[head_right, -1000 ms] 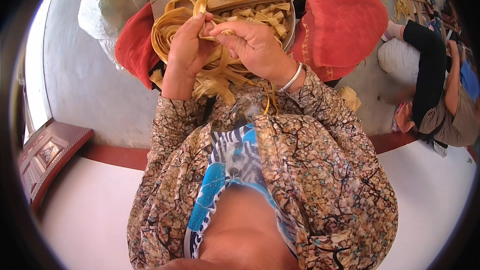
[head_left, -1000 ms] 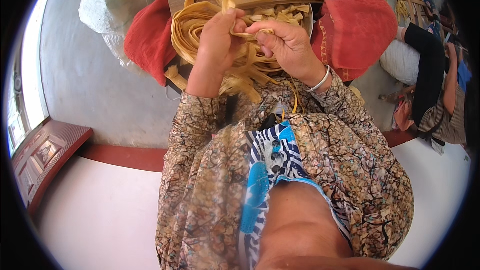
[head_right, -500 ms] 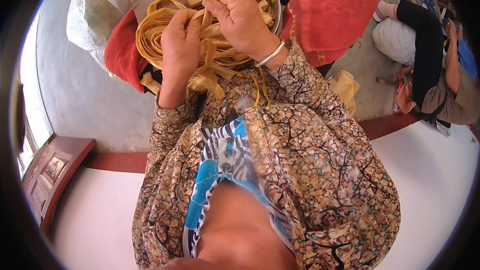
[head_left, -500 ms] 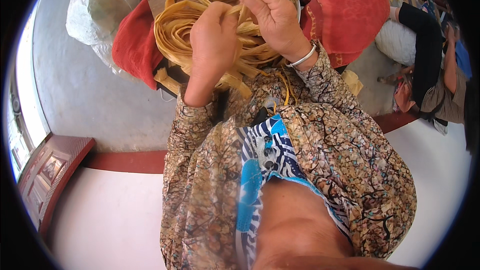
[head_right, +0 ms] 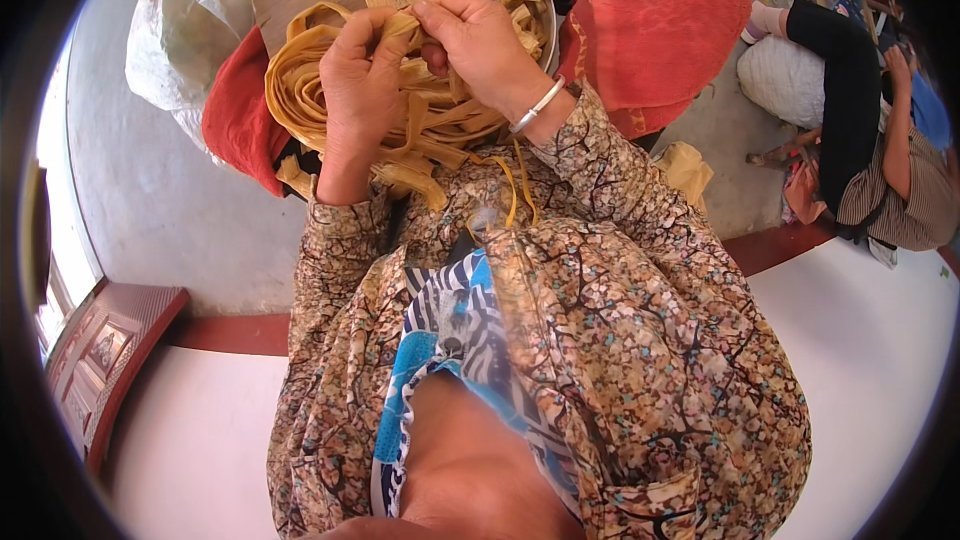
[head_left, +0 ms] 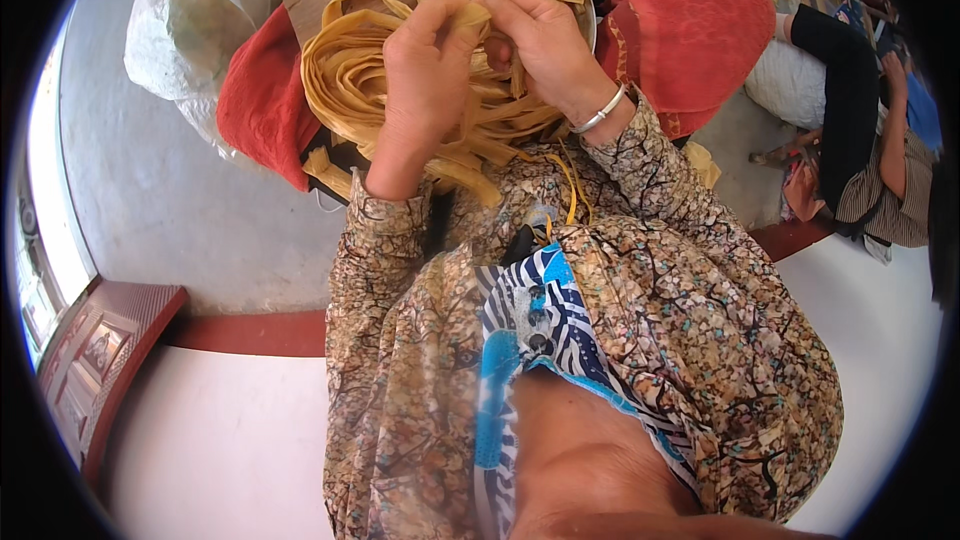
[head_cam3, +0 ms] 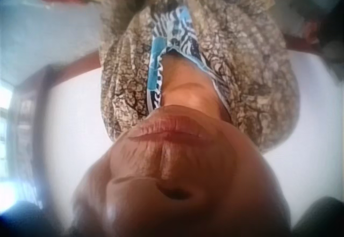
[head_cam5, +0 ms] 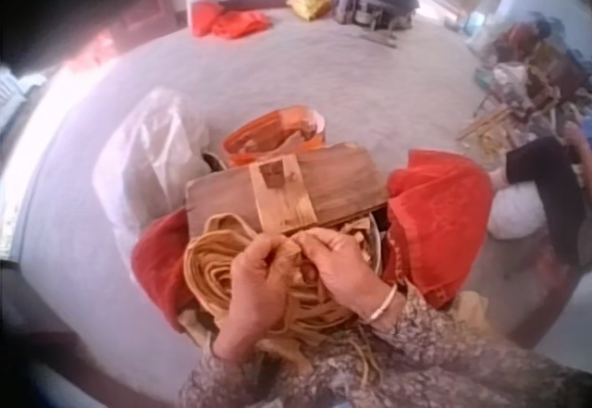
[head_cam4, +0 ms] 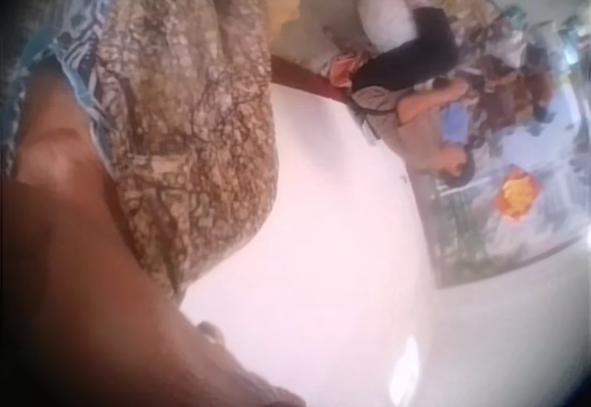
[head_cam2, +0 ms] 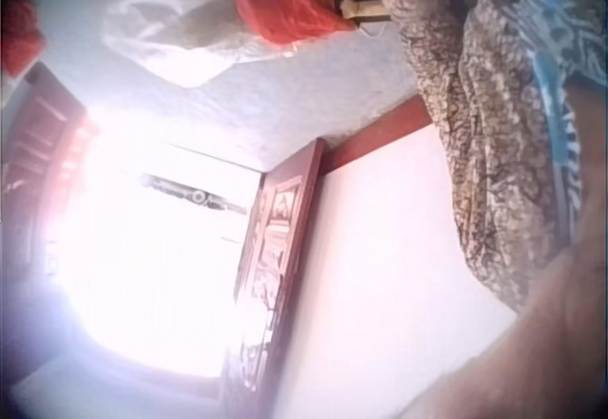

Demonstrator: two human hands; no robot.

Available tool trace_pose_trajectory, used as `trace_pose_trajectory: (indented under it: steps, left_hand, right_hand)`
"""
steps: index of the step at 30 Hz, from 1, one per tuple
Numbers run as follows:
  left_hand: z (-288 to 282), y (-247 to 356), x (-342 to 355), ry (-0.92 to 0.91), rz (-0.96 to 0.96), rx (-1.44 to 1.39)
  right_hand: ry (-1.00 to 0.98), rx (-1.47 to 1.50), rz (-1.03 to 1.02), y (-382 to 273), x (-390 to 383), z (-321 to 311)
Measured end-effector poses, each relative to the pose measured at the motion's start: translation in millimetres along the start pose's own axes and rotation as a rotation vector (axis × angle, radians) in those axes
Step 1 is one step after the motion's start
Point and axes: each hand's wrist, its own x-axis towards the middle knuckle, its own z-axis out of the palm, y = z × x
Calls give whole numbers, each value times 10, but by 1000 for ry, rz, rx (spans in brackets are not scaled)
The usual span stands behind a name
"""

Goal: The person weaves a basket using long, flat, yellow strips of material. They repeatedly interlace the strips by hand, pulling and adjusting them to form the basket's structure.

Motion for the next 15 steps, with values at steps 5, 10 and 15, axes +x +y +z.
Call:
trace_pose_trajectory:
  steps: [5,10,15]
  left_hand:
    - [-128,69,55,-72,-154,-51]
    - [-126,152,64,-74,-28,233]
    - [-185,95,128,-100,-135,-185]
  right_hand:
    - [-56,-175,-6,1,-33,-31]
    - [-63,-366,-311,47,52,-18]
    - [-328,166,163,-147,-85,-93]
